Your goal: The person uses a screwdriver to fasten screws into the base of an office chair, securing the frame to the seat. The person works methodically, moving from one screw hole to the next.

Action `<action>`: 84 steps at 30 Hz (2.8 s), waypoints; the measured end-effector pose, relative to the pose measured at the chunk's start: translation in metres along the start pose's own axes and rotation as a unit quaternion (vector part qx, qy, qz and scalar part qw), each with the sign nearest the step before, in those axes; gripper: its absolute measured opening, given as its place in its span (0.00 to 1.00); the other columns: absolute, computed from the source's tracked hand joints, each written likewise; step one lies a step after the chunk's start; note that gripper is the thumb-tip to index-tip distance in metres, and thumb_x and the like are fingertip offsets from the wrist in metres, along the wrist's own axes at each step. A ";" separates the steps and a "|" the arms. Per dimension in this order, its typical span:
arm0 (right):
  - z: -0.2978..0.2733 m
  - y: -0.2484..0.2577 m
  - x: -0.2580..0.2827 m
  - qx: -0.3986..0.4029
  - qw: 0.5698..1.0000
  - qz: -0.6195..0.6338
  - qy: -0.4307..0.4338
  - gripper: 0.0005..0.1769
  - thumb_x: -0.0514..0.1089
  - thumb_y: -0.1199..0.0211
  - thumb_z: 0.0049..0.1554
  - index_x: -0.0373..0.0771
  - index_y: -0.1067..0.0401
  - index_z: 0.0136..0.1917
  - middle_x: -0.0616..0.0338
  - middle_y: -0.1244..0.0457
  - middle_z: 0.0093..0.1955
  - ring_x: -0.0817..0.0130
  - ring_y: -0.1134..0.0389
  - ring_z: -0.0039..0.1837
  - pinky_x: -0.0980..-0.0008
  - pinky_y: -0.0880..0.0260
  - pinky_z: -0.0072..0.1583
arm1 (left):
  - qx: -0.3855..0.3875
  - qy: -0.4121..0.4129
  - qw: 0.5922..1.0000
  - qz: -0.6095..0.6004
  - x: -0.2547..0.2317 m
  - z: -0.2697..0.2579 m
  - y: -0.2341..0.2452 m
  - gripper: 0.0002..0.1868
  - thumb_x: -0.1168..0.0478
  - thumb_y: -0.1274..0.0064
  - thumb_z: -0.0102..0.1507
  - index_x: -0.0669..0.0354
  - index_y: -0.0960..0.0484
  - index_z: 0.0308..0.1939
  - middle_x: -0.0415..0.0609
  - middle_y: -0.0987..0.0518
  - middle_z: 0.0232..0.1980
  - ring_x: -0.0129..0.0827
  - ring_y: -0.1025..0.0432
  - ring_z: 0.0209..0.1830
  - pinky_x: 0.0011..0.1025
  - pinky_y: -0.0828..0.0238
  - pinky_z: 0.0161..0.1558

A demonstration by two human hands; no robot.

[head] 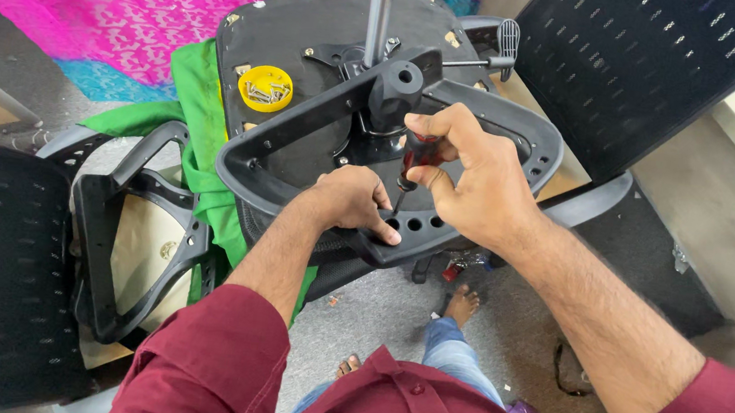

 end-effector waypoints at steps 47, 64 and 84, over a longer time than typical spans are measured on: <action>-0.005 -0.011 0.007 -0.082 0.995 0.047 0.045 0.22 0.29 0.25 0.54 0.33 0.33 0.57 0.49 0.36 0.57 0.64 0.29 0.59 0.70 0.21 0.57 | -0.020 -0.016 1.000 -0.005 0.006 0.005 -0.004 0.35 0.41 0.24 0.40 0.50 0.11 0.48 0.45 0.13 0.49 0.37 0.20 0.51 0.36 0.25 0.54; -0.013 -0.020 0.005 -0.116 0.993 0.014 0.030 0.28 0.34 0.21 0.54 0.35 0.36 0.59 0.50 0.34 0.54 0.65 0.27 0.56 0.68 0.21 0.55 | -0.020 -0.043 0.999 0.004 0.004 0.008 -0.006 0.37 0.40 0.25 0.41 0.50 0.12 0.51 0.45 0.13 0.50 0.37 0.20 0.52 0.35 0.25 0.54; -0.012 -0.017 -0.009 -0.045 0.995 0.090 -0.024 0.27 0.28 0.31 0.60 0.34 0.46 0.62 0.51 0.32 0.58 0.67 0.25 0.62 0.68 0.22 0.64 | -0.005 -0.001 1.000 -0.019 0.005 0.002 -0.003 0.37 0.43 0.24 0.43 0.50 0.13 0.54 0.48 0.15 0.54 0.38 0.21 0.54 0.35 0.26 0.57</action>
Point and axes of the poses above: each hand's wrist, its own z-axis towards the middle knuckle, its own y-axis out of the back of the hand, x = y × z, the point moved 6 cm from there along z, towards the middle knuckle
